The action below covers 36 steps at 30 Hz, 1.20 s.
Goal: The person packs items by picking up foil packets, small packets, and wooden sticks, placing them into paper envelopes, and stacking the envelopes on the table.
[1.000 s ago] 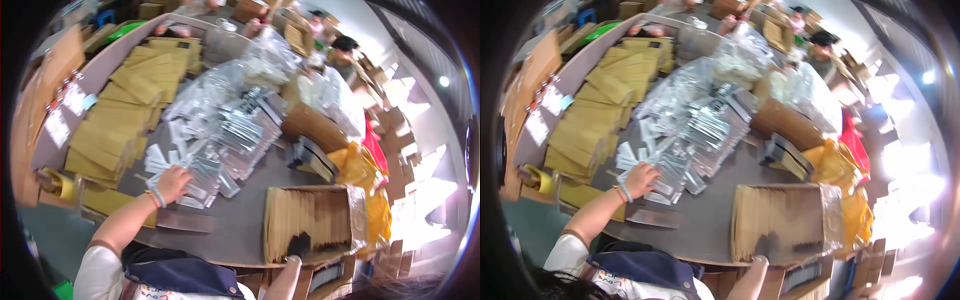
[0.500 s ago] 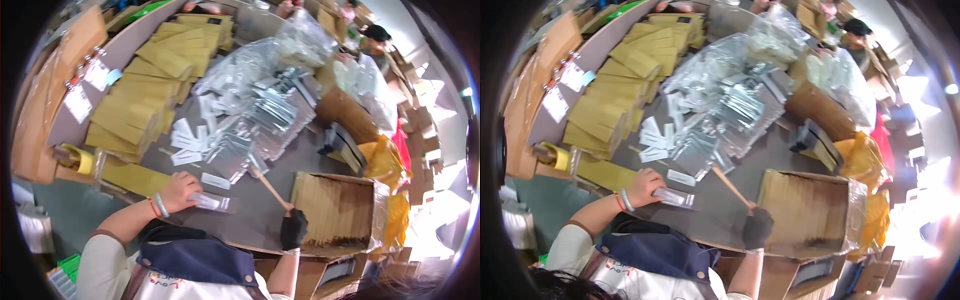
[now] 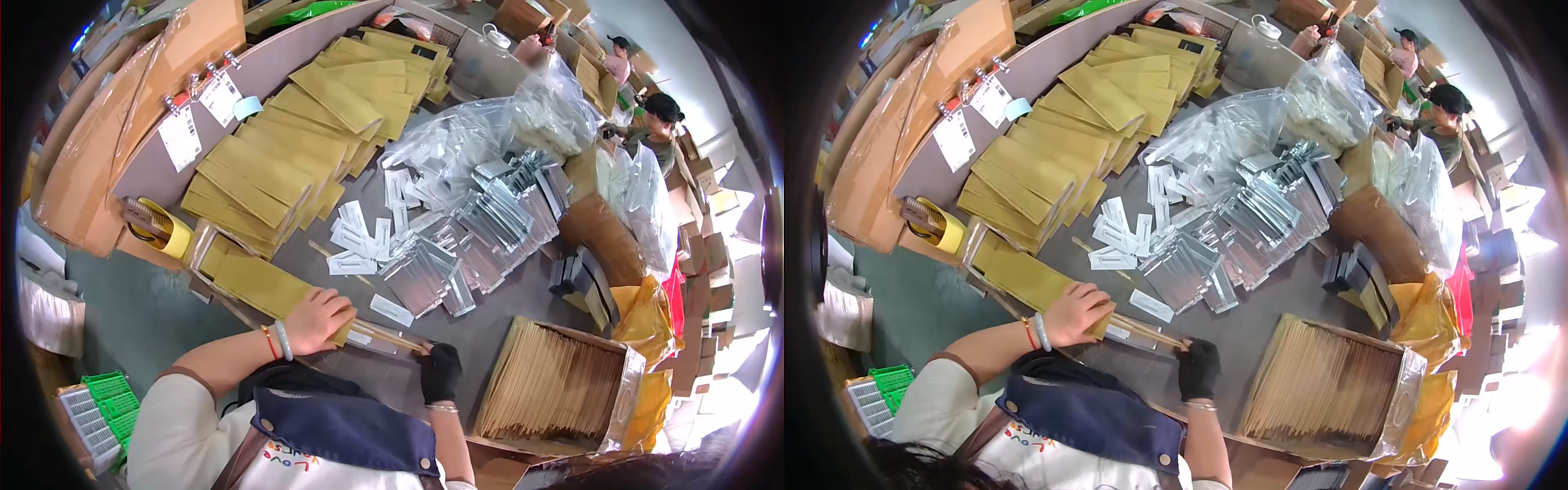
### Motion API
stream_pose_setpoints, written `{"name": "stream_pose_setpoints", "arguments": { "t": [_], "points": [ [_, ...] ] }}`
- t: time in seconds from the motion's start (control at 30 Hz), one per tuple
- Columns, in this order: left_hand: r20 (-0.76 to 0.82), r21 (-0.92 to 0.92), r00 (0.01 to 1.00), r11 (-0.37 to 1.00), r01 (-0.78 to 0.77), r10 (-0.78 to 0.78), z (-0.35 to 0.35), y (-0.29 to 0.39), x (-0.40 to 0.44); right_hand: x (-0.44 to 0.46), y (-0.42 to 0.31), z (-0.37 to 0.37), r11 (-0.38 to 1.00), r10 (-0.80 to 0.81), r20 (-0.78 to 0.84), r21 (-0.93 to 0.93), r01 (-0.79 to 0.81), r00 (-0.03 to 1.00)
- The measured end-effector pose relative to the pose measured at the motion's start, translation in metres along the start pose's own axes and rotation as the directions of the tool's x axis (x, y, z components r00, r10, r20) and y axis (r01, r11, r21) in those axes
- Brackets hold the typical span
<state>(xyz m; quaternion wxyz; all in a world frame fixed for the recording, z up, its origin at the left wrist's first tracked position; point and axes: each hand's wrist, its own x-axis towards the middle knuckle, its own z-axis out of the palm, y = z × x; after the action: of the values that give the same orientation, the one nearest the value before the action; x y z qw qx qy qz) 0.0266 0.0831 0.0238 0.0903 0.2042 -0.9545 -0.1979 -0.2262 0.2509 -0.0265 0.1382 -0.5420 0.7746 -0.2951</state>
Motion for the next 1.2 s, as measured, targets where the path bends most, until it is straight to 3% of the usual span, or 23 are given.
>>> {"name": "stream_pose_setpoints", "arguments": {
  "t": [0.07,0.13,0.17,0.23,0.27,0.3,0.33,0.37,0.4,0.43,0.47,0.53,0.57,0.6,0.67,0.73,0.77,0.8,0.87,0.97,1.2],
  "points": [
    [-0.004,-0.027,1.0,1.0,-0.012,0.012,0.008,0.004,0.008,0.002,-0.029,0.017,0.98,0.113,0.008,0.166,-0.113,0.994],
    [-0.001,-0.024,1.0,1.0,-0.008,0.008,0.019,0.006,0.015,0.008,-0.064,0.053,0.925,0.081,0.049,0.368,-0.093,0.996],
    [-0.001,-0.017,1.0,1.0,0.001,-0.001,0.019,0.007,0.017,0.01,-0.068,0.05,0.924,0.079,0.046,0.373,-0.091,0.996],
    [-0.001,0.071,0.998,0.995,-0.065,0.066,0.01,0.007,0.019,0.015,-0.079,0.04,0.868,-0.095,0.003,0.49,0.081,0.995],
    [0.001,0.145,0.992,0.982,-0.122,0.123,0.007,0.008,0.02,0.015,-0.077,0.024,0.946,0.013,0.123,0.319,-0.052,0.992],
    [0.001,0.152,0.986,0.974,-0.166,0.167,0.009,0.007,0.022,0.02,-0.08,0.01,0.993,-0.116,0.105,0.027,0.114,0.988],
    [-0.001,0.157,0.987,0.975,-0.157,0.159,0.008,0.006,0.022,0.025,-0.082,0.001,0.927,-0.241,0.119,-0.266,0.265,0.963],
    [0.147,0.116,0.977,0.978,-0.174,0.156,-0.001,0.01,0.027,0.025,-0.08,-0.003,0.926,-0.243,0.121,-0.266,0.267,0.962],
    [0.287,0.076,0.945,0.98,-0.185,0.156,-0.011,0.012,0.032,0.026,-0.077,-0.006,0.936,-0.193,0.227,-0.249,0.249,0.954],
    [0.188,0.105,0.959,0.966,-0.235,0.213,-0.022,0.01,0.034,0.027,-0.074,-0.008,0.945,-0.146,0.334,-0.23,0.231,0.931],
    [0.077,0.111,0.957,0.952,-0.286,0.279,-0.041,0.002,0.037,0.026,-0.07,-0.013,0.947,-0.149,0.342,-0.221,0.233,0.928],
    [-0.006,0.117,0.965,0.958,-0.261,0.263,-0.074,-0.027,0.044,0.027,-0.061,-0.026,0.952,-0.113,0.16,-0.263,0.153,0.981],
    [-0.09,-0.015,0.969,0.973,-0.23,0.228,-0.08,-0.053,0.048,0.027,-0.063,-0.034,0.961,-0.086,0.085,-0.255,0.105,0.993],
    [-0.167,0.174,0.959,0.964,-0.202,0.231,-0.1,-0.069,0.05,0.026,-0.063,-0.036,0.963,-0.091,0.082,-0.248,0.109,0.992],
    [-0.316,0.496,0.947,0.861,0.115,0.055,-0.105,-0.074,0.033,0.023,-0.06,-0.039,0.964,-0.081,0.036,-0.253,0.088,0.996],
    [-0.381,0.047,0.901,0.969,0.244,-0.208,-0.059,-0.056,0.014,0.018,-0.064,-0.036,0.958,-0.067,0.064,-0.276,0.082,0.996],
    [-0.348,-0.063,0.892,0.957,0.285,-0.289,-0.029,-0.046,0.001,0.017,-0.071,-0.037,0.956,-0.069,0.083,-0.279,0.09,0.994],
    [-0.258,-0.012,0.893,0.926,0.377,-0.368,-0.015,-0.028,-0.007,0.018,-0.076,-0.038,0.954,-0.073,0.101,-0.283,0.099,0.992],
    [-0.268,-0.071,0.822,0.862,0.503,-0.502,0.019,-0.017,-0.02,0.018,-0.079,-0.036,0.949,-0.091,0.136,-0.288,0.128,0.986],
    [-0.23,-0.235,0.808,0.837,0.494,-0.542,0.031,-0.025,-0.022,0.018,-0.08,-0.037,0.935,-0.14,0.178,-0.299,0.189,0.974],
    [-0.177,-0.27,0.817,0.825,0.497,-0.549,0.028,-0.028,-0.023,0.025,-0.088,-0.006,0.931,-0.219,0.295,-0.221,0.29,0.93]
  ]
}}
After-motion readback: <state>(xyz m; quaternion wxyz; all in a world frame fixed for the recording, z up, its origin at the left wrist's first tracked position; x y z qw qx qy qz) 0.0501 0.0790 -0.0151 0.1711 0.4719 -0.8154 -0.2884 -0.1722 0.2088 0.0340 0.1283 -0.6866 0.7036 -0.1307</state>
